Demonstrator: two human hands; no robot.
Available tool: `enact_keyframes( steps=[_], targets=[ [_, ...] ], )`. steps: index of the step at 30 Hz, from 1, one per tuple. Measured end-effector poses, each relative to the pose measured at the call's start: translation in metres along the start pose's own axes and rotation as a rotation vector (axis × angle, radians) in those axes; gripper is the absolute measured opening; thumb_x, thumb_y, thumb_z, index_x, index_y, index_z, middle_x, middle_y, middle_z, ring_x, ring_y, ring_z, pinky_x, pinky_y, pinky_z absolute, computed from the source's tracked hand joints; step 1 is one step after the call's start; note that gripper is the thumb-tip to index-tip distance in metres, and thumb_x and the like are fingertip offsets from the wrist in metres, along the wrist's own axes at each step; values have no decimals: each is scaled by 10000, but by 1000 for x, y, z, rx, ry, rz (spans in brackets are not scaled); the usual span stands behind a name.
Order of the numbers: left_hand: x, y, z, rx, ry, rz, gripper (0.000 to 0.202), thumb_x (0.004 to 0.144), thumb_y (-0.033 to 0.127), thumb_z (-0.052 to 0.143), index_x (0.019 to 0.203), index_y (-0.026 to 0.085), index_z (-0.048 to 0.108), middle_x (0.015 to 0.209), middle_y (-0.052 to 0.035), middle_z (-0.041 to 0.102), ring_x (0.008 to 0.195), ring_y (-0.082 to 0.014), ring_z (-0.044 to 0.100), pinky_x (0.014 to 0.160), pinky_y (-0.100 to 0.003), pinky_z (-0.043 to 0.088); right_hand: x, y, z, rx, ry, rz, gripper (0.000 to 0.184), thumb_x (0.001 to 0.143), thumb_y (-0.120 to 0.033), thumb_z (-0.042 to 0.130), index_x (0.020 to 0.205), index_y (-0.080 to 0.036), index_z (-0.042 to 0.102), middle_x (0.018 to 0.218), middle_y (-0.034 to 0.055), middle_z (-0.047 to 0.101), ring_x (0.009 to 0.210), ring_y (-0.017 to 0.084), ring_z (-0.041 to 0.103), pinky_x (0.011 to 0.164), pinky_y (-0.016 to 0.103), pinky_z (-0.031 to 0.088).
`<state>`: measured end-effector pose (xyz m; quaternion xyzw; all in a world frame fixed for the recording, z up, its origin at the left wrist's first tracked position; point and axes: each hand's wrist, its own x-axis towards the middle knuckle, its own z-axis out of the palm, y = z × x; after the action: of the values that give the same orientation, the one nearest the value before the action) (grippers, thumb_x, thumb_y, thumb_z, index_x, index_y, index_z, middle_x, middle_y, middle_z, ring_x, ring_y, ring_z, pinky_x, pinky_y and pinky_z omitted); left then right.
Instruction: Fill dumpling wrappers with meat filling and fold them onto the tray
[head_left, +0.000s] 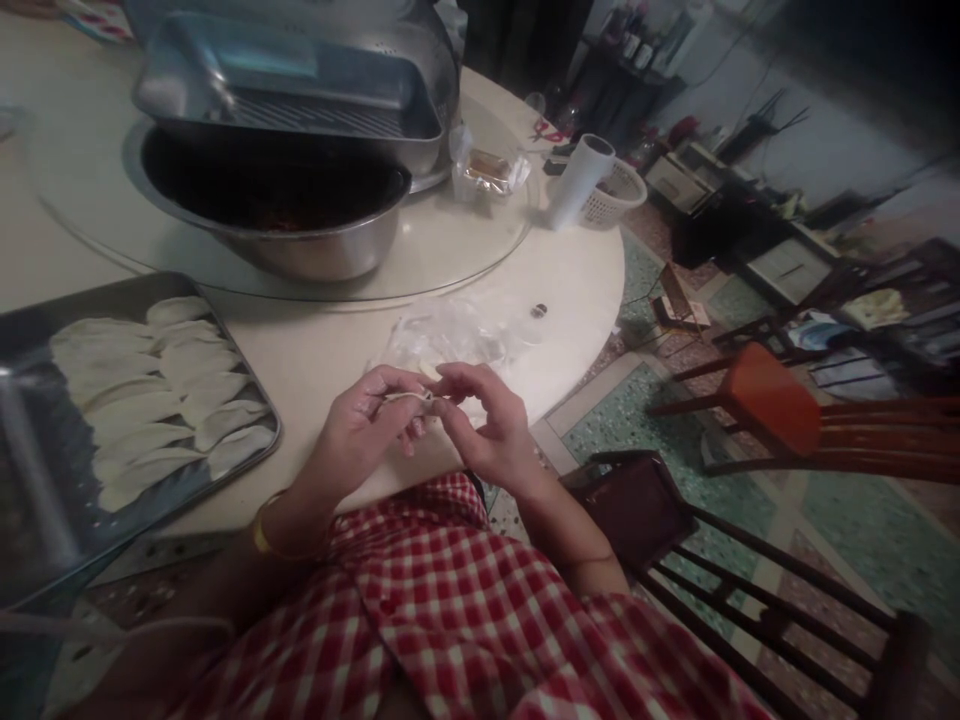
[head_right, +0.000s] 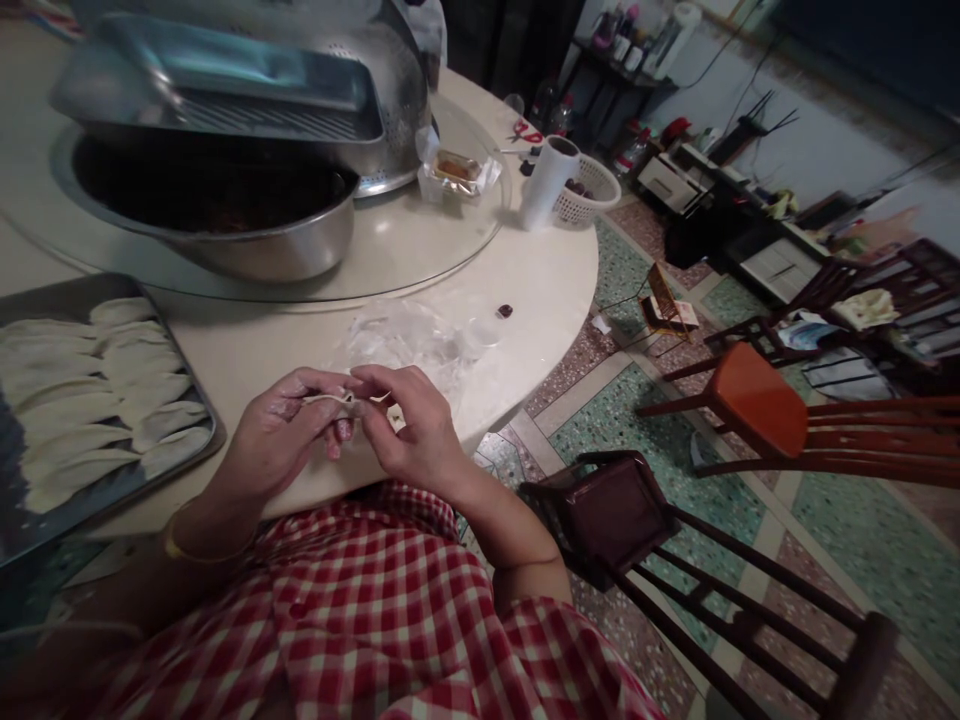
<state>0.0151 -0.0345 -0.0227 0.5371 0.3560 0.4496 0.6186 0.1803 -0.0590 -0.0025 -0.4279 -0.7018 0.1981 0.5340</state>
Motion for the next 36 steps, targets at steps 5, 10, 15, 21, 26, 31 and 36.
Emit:
enact_keyframes(
  steps=[5, 10, 15, 21, 26, 31, 36],
  targets=[
    [-1, 10, 8, 57, 46, 13, 118, 812, 263, 645, 868, 178, 586, 946, -37, 682, 534, -92, 613, 409, -204, 508, -3, 8, 4, 85, 57, 114, 266, 879, -189, 558, 1137, -257, 572, 865, -8, 658, 742, 98, 626, 698, 268, 565],
    [1, 11, 10, 73, 60, 2, 137, 824, 293, 642, 864, 163, 624, 918, -33, 683, 534, -80, 603, 446, -197, 513, -4, 8, 4, 120, 60, 191, 275, 862, -180, 570, 1128, -247, 574, 878, -7, 661, 752, 90, 643, 670, 236, 563],
    [3, 11, 10, 66, 68, -48, 175, 806, 316, 664, 892, 167, 632, 885, -27, 680, 547, -88, 595, 445, -197, 506, -4, 10, 3, 104, 65, 185, 283, 851, -167, 573, 1122, -247, 583, 861, -20, 658, 743, 81, 638, 649, 215, 553],
    [4, 11, 11, 81, 28, -72, 169, 743, 277, 697, 844, 165, 622, 911, -34, 669, 543, -88, 592, 430, -198, 502, -5, 16, 5, 101, 72, 245, 274, 862, -199, 559, 1131, -243, 582, 873, -19, 657, 706, 70, 623, 605, 199, 535],
    [6, 1, 6, 25, -48, -88, 127, 770, 288, 671, 846, 188, 649, 964, -36, 659, 538, -74, 568, 404, -181, 479, -4, 13, 4, 104, 67, 250, 265, 852, -190, 564, 1112, -237, 583, 823, -34, 645, 678, 62, 610, 592, 184, 527],
    [7, 2, 6, 29, -58, -128, 132, 761, 288, 679, 825, 179, 642, 883, -17, 651, 538, -81, 571, 400, -183, 476, -4, 6, 1, 76, 27, 149, 262, 870, -168, 536, 1120, -239, 572, 860, -11, 664, 748, 87, 638, 680, 233, 559],
    [8, 4, 11, -9, -11, -168, 124, 769, 267, 651, 870, 197, 632, 574, 44, 589, 452, -94, 528, 389, -187, 444, -7, 1, 1, -40, 23, 56, 314, 878, -117, 495, 1152, -258, 552, 959, 24, 695, 875, 134, 657, 776, 311, 565]
  ],
)
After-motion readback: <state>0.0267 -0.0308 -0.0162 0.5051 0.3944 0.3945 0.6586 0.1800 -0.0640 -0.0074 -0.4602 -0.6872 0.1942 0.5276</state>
